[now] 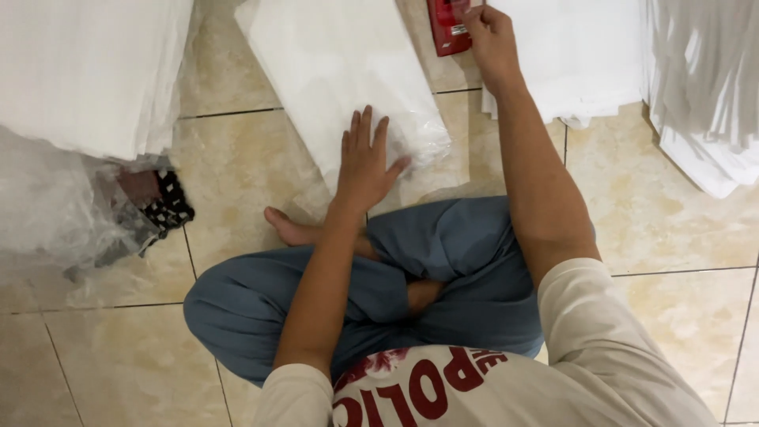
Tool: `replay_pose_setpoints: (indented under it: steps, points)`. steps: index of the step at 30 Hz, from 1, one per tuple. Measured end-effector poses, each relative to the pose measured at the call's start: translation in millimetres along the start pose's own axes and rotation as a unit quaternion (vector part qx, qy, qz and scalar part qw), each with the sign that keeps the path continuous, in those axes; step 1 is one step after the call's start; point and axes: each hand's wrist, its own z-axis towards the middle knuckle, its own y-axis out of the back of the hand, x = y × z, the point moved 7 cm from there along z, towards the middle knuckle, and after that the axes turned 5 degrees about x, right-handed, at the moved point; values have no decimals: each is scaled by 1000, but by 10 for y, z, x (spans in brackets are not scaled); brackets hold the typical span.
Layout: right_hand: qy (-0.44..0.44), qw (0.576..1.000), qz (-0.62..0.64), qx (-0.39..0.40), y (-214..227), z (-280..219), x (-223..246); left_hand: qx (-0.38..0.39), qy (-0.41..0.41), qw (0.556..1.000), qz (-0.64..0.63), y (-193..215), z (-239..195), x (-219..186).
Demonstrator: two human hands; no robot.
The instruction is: The person is sitting on the floor, aligning and stacking white bags or sleeves into neat piles.
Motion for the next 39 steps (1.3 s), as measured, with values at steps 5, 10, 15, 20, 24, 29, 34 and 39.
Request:
replay_pose_setpoints:
  steps: [5,10,15,20,24,29,34,39]
  points:
    - [-38,996,70,-24,-25,39,-70,-23,11,990,140,-286,85,33]
    - [-57,991,117,-39,-51,71,-145,-52,21,983,175,-307,99,59]
    - [-65,975,202,-60,-69,29,-88,-118,-1,973,199,-316,98,69]
    - [-69,967,230,-87,-52,-7,-114,-117,-2,974,191,-337,103,81]
    - [-58,956,269,-101,-43,-25,-128,-120,-1,975,189,-340,105,83]
    - [-25,958,256,-123,-27,-21,-195,-92,16,979,184,-321,109,68]
    - [3,948,280,-150,58,42,-407,-93,17,977,190,-328,111,87]
    - [58,921,370,-106,56,1,-343,-110,8,980,168,-341,115,99]
